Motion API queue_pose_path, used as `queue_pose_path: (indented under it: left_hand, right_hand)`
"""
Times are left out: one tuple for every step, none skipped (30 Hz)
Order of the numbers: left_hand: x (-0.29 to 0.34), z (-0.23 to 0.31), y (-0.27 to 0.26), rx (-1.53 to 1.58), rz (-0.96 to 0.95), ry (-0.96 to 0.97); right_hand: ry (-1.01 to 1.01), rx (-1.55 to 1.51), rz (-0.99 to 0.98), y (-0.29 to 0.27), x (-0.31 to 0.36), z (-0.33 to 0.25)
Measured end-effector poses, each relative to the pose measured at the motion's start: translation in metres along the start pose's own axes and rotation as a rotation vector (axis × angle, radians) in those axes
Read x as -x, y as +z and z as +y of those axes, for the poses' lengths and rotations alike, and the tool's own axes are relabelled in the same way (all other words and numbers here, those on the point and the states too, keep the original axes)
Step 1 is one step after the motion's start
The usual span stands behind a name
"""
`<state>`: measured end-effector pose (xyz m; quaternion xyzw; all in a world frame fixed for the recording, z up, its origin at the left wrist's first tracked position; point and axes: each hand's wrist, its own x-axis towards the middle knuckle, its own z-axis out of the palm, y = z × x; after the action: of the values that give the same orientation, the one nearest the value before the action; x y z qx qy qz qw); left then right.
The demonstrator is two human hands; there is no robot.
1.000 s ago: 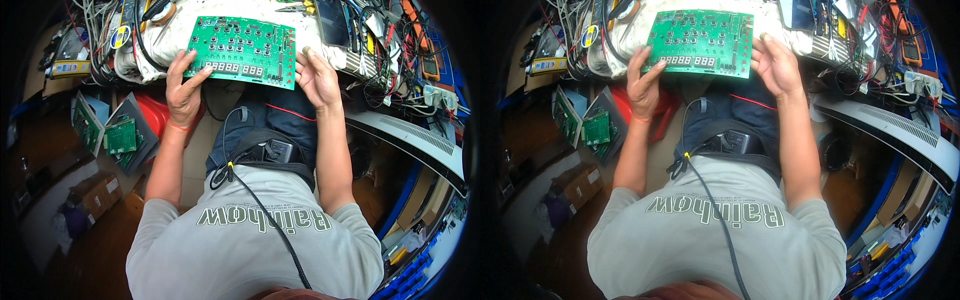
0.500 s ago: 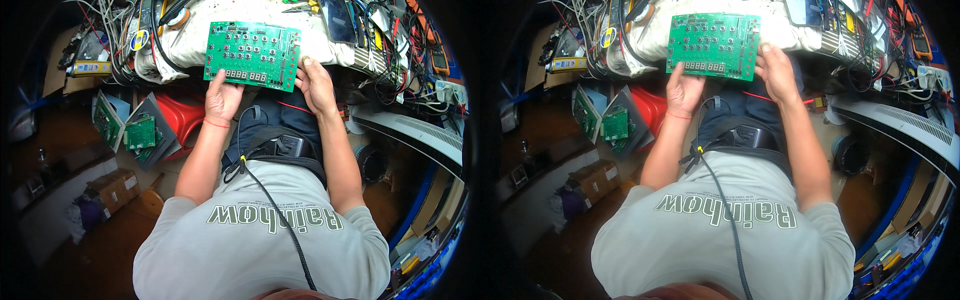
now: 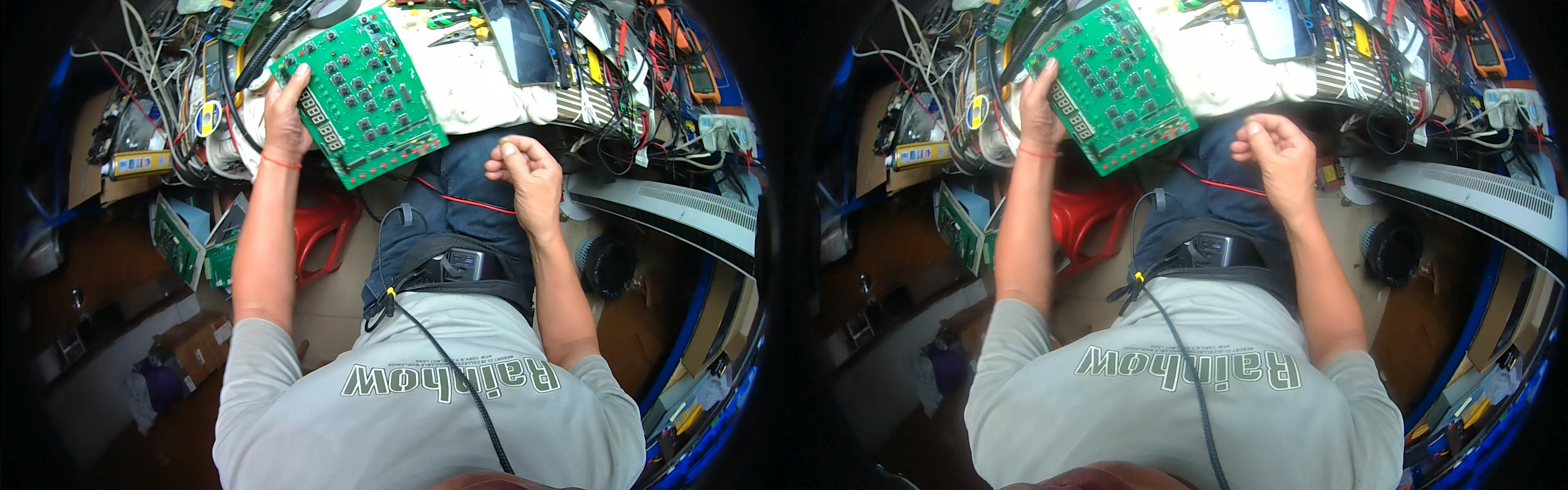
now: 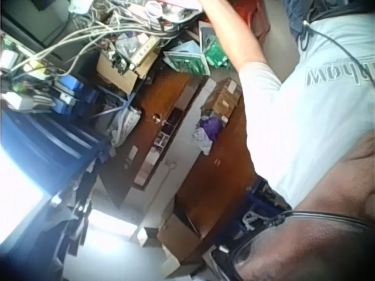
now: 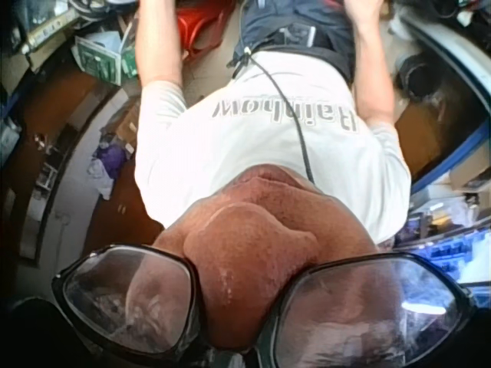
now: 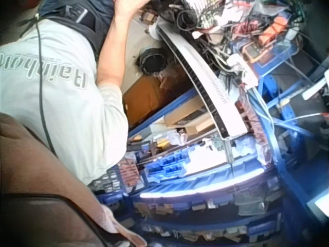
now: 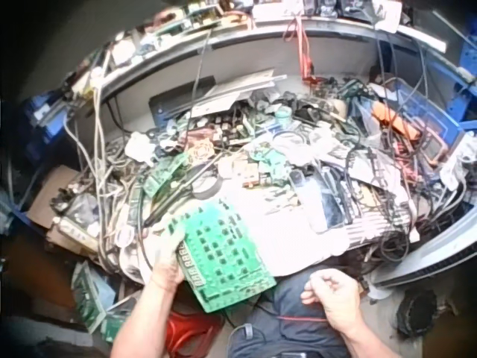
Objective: The person uses a soldering iron and tweezers to attach small components to a green circuit board. They repeatedly heat solder joints, place components, and flip the board to work on both sides.
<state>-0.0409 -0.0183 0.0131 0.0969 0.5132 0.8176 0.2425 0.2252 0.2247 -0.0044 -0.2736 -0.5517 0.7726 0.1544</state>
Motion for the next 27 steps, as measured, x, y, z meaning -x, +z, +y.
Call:
queue_pose_path:
  left_hand:
    - [-0.011,-0.001,-0.002,-0.131,0.034,-0.002]
    - [-0.02,-0.003,-0.003,-0.17,0.008,-0.004]
    - [-0.026,-0.005,-0.004,-0.204,0.021,-0.041]
    - [-0.032,-0.005,-0.006,-0.235,0.017,-0.099]
    - [-0.035,-0.006,-0.008,-0.253,0.014,-0.115]
    - [-0.034,-0.012,-0.008,-0.241,-0.026,-0.02]
    - [-0.032,-0.016,-0.008,-0.244,0.004,0.037]
    - [-0.032,-0.019,-0.009,-0.273,0.029,0.062]
    - [-0.031,-0.021,-0.011,-0.298,0.011,0.083]
    - [-0.03,-0.021,-0.012,-0.32,-0.002,0.086]
    - [-0.03,-0.022,-0.013,-0.322,-0.029,0.103]
    - [-0.029,-0.023,-0.014,-0.385,-0.021,0.126]
    - [-0.03,-0.025,-0.013,-0.4,-0.014,0.144]
    - [-0.031,-0.026,-0.012,-0.41,-0.008,0.162]
    - [-0.031,-0.026,-0.011,-0.419,-0.003,0.178]
    - [-0.03,-0.026,-0.011,-0.424,0.007,0.17]
    - [-0.03,-0.025,-0.01,-0.429,0.011,0.164]
    - [-0.031,-0.025,-0.009,-0.433,0.024,0.149]
    - [-0.031,-0.025,-0.008,-0.434,0.017,0.153]
    - [-0.03,-0.025,-0.007,-0.435,0.022,0.148]
    - [-0.031,-0.024,-0.007,-0.437,0.026,0.145]
    - [-0.03,-0.023,-0.007,-0.462,0.032,0.136]
    - [-0.029,-0.023,-0.006,-0.457,0.034,0.134]
    - [-0.03,-0.023,-0.006,-0.454,0.037,0.133]
    - [-0.03,-0.023,-0.006,-0.452,0.04,0.133]
    - [-0.03,-0.023,-0.005,-0.448,0.055,0.115]
    - [-0.03,-0.023,-0.005,-0.45,0.046,0.13]
  right_hand:
    - [0.005,-0.002,-0.025,0.003,-0.004,-0.005]
    - [-0.013,-0.032,-0.045,0.009,-0.009,-0.009]
    - [-0.018,-0.015,-0.071,0.013,-0.013,-0.014]
    - [-0.028,-0.007,-0.088,0.018,-0.019,-0.017]
    - [-0.047,-0.011,-0.111,0.023,-0.025,-0.02]
    - [-0.054,0.004,-0.115,0.028,-0.03,-0.023]
    - [-0.069,0.006,-0.123,0.034,-0.036,-0.026]
    - [-0.076,0.007,-0.124,0.04,-0.042,-0.028]
    - [-0.094,0.007,-0.146,0.046,-0.049,-0.03]
    - [-0.102,0.01,-0.161,0.051,-0.056,-0.032]
    - [-0.108,0.015,-0.171,0.057,-0.064,-0.034]
    - [-0.123,-0.018,-0.185,0.063,-0.071,-0.036]
    - [-0.161,0.04,-0.198,0.068,-0.08,-0.038]
    - [-0.204,0.091,-0.209,0.072,-0.088,-0.04]
    - [-0.271,0.121,-0.24,0.076,-0.096,-0.042]
    - [-0.292,0.168,-0.221,0.082,-0.105,-0.042]
    - [-0.319,0.273,-0.224,0.085,-0.111,-0.042]
    - [-0.338,0.371,-0.222,0.086,-0.117,-0.043]
    - [-0.354,0.456,-0.229,0.087,-0.123,-0.043]
    - [-0.411,0.549,-0.2,0.089,-0.129,-0.042]
    - [-0.469,0.624,-0.205,0.089,-0.133,-0.042]
    - [-0.488,0.706,-0.199,0.088,-0.136,-0.041]
    - [-0.505,0.786,-0.193,0.087,-0.139,-0.04]
    - [-0.537,0.778,-0.193,0.087,-0.141,-0.038]
    - [-0.581,0.796,-0.208,0.087,-0.144,-0.036]
    - [-0.624,0.814,-0.222,0.087,-0.147,-0.035]
    - [-0.668,0.831,-0.237,0.087,-0.149,-0.035]
